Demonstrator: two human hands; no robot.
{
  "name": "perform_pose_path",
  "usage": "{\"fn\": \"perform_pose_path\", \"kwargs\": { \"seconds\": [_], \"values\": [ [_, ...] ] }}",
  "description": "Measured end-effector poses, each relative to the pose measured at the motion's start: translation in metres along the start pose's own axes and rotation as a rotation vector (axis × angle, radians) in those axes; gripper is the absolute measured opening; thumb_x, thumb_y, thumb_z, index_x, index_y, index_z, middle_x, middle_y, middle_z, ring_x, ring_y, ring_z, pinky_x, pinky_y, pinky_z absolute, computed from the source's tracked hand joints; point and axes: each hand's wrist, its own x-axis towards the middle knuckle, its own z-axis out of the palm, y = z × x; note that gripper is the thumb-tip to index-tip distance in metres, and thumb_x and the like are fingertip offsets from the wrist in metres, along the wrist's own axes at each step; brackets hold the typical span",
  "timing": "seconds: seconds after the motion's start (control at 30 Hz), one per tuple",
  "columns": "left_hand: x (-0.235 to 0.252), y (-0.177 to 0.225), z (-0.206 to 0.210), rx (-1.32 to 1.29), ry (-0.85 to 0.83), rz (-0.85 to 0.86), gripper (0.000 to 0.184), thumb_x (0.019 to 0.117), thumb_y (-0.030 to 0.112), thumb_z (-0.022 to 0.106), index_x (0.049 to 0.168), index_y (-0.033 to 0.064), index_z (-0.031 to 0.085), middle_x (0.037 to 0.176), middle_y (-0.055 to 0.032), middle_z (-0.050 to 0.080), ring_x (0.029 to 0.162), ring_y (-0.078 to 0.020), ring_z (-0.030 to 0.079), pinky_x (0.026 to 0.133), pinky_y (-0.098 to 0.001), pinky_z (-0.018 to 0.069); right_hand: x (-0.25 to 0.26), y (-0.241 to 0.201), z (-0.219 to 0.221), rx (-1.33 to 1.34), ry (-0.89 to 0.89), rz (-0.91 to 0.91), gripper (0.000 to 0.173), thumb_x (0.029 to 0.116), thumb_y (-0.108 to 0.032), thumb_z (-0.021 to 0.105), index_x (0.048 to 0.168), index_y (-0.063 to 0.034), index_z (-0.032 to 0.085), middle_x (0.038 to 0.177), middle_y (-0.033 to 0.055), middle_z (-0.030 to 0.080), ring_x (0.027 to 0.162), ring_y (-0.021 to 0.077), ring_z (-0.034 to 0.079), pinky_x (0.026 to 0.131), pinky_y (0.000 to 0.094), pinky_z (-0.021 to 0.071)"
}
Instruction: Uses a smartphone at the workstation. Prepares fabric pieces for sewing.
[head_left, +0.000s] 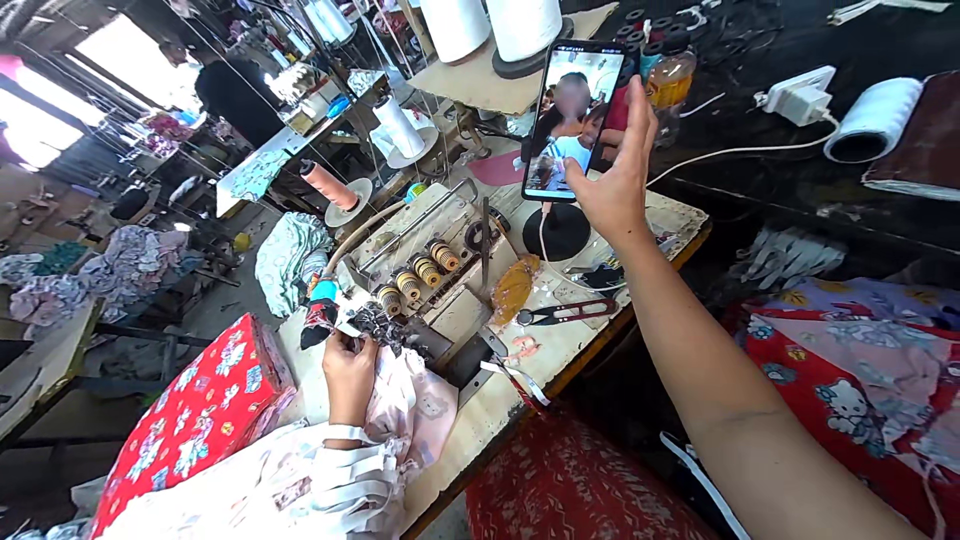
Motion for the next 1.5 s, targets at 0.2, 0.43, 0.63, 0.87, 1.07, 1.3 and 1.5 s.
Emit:
{"fn": "perform_pose_path", "kwargs": {
  "seconds": [0.2,0.43,0.63,0.87,1.07,1.3,1.5],
  "values": [
    [0.0,0.001,-0.001,0.026,-0.002,-0.011,0.045,0.0868,0.0,0.066,0.128,-0.0112,0.053,0.107,-0.0124,0.066,0.09,0.0018,0.06,0.082,-0.0147,0.0485,-0.007,0.007,-0.007,0.037,-0.02,-0.036,0.085,0.0952,-0.022,0.069,0.159,0.0054,0.02,0.159,0.0318,0.028,0.131,0.0333,0.052,0.102,0.0358,0.0505],
    [0.0,0.001,-0.001,0.054,-0.01,-0.015,0.051,0.0877,0.003,0.068,0.133,-0.0111,0.049,0.112,-0.0173,0.066,0.097,-0.0059,0.063,0.088,-0.022,0.0506,-0.076,-0.007,-0.032,0.018,-0.13,0.081,0.071,0.102,-0.024,0.057,0.158,0.0036,0.024,0.16,0.0267,0.032,0.128,0.0299,0.057,0.099,0.0411,0.0525],
    [0.0,0.007,-0.002,0.057,-0.028,-0.034,0.057,0.0884,0.002,0.067,0.138,-0.0109,0.043,0.113,-0.0193,0.065,0.097,-0.0087,0.063,0.088,-0.0248,0.0507,-0.167,-0.031,-0.011,0.162,-0.3,-0.075,0.039,0.1014,-0.013,0.056,0.131,0.0112,0.059,0.094,0.0184,0.069,0.071,0.0152,0.064,0.068,0.0276,0.0553],
    [0.002,0.004,-0.003,0.06,-0.041,-0.048,0.057,0.0895,0.002,0.066,0.14,-0.0079,0.042,0.108,-0.0168,0.064,0.093,-0.0114,0.062,0.086,-0.028,0.0499,-0.197,-0.021,-0.002,0.228,-0.444,0.046,0.027,0.1032,-0.013,0.053,0.105,0.0071,0.072,0.08,0.0123,0.07,0.065,0.005,0.06,0.065,0.0177,0.0505],
    [0.003,0.003,-0.004,0.083,-0.059,-0.043,0.055,0.0909,0.002,0.066,0.14,-0.007,0.043,0.112,-0.0211,0.066,0.1,-0.0194,0.065,0.091,-0.0361,0.0509,-0.194,-0.022,-0.003,0.123,-0.556,0.103,0.034,0.1053,-0.021,0.051,0.099,0.0045,0.073,0.076,0.0115,0.067,0.066,0.0102,0.059,0.066,0.0252,0.0503],
    [0.003,0.006,-0.004,0.117,-0.068,-0.072,0.052,0.0923,0.004,0.066,0.139,-0.0078,0.046,0.114,-0.0241,0.066,0.103,-0.027,0.065,0.094,-0.0437,0.0499,-0.198,-0.02,0.002,0.225,-0.419,0.027,0.027,0.1019,-0.013,0.057,0.097,0.0089,0.072,0.077,0.011,0.068,0.063,0.0018,0.057,0.062,0.0148,0.0476],
    [0.003,0.005,-0.004,0.116,-0.062,-0.048,0.054,0.0915,0.006,0.065,0.14,-0.0079,0.045,0.111,-0.0205,0.065,0.096,-0.0182,0.064,0.088,-0.0353,0.0507,-0.135,-0.028,-0.015,0.022,-0.109,-0.043,0.032,0.0943,-0.009,0.067,0.118,0.0121,0.066,0.103,0.0252,0.069,0.088,0.028,0.07,0.081,0.0391,0.0587]
  ]
}}
